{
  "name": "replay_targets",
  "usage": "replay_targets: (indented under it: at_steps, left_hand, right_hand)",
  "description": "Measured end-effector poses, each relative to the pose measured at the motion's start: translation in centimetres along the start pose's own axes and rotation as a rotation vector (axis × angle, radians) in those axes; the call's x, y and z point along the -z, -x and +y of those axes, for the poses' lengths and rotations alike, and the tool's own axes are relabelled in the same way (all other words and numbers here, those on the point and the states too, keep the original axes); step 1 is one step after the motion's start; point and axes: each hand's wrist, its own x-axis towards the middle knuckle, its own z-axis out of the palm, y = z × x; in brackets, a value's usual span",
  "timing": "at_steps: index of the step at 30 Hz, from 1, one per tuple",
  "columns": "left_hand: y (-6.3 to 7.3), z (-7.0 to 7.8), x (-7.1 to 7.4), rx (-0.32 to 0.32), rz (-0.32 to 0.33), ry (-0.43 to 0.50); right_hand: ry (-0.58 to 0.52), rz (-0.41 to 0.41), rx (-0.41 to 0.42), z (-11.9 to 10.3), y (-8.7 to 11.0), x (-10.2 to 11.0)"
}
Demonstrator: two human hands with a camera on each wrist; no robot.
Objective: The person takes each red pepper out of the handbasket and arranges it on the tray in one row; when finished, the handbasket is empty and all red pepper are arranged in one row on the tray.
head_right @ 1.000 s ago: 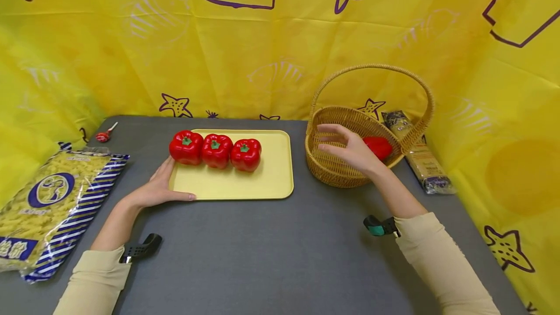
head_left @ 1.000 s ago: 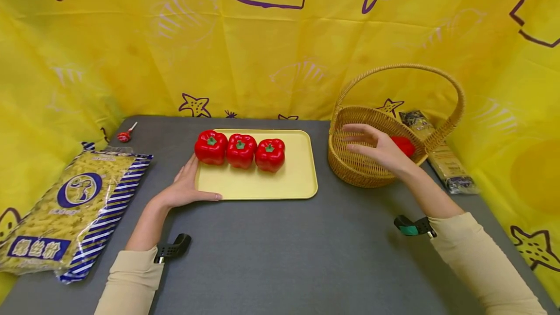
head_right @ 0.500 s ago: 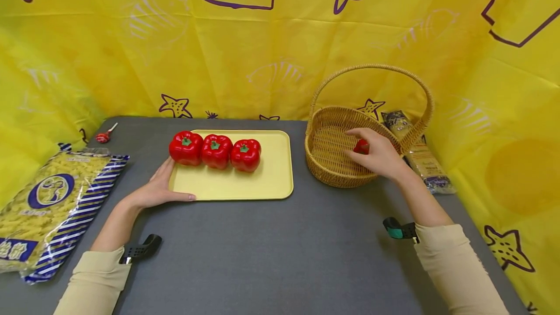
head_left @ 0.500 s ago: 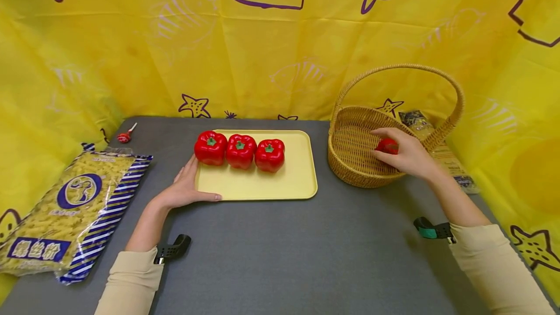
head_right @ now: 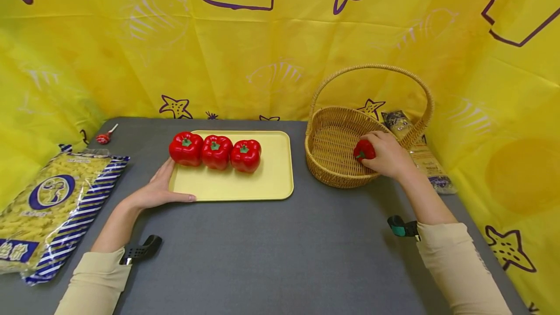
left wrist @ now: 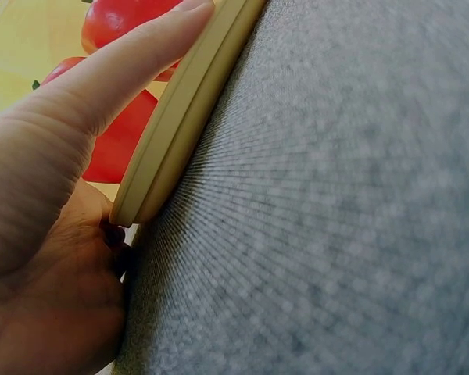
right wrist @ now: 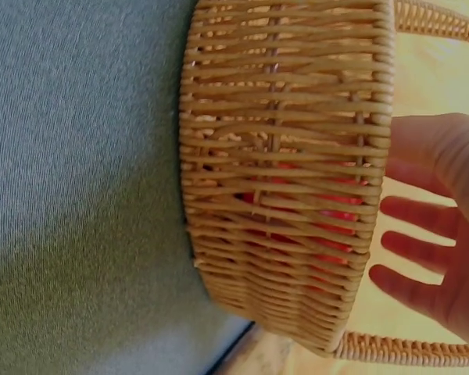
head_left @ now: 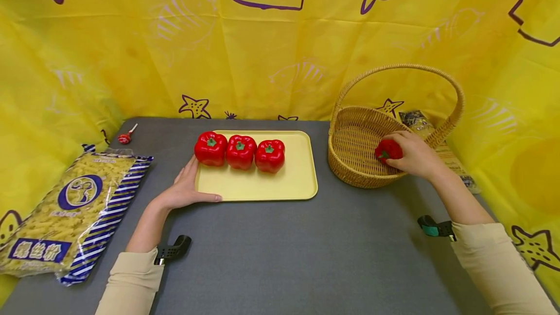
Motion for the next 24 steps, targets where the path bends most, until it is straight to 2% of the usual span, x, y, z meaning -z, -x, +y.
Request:
replay_targets:
  at_steps: [12,24]
  left_hand:
    - [0.0,0.0,0.1,-0.002,-0.002,-0.005]
    - [-0.3,-0.3,0.0,0.004,-0.011,-0.012]
  right_hand:
    - [0.066,-0.143,-0.064,0.6,-0.7,-0.4]
    - [0.103,-0.207,-0.116,1.2,-1.3,-0.9]
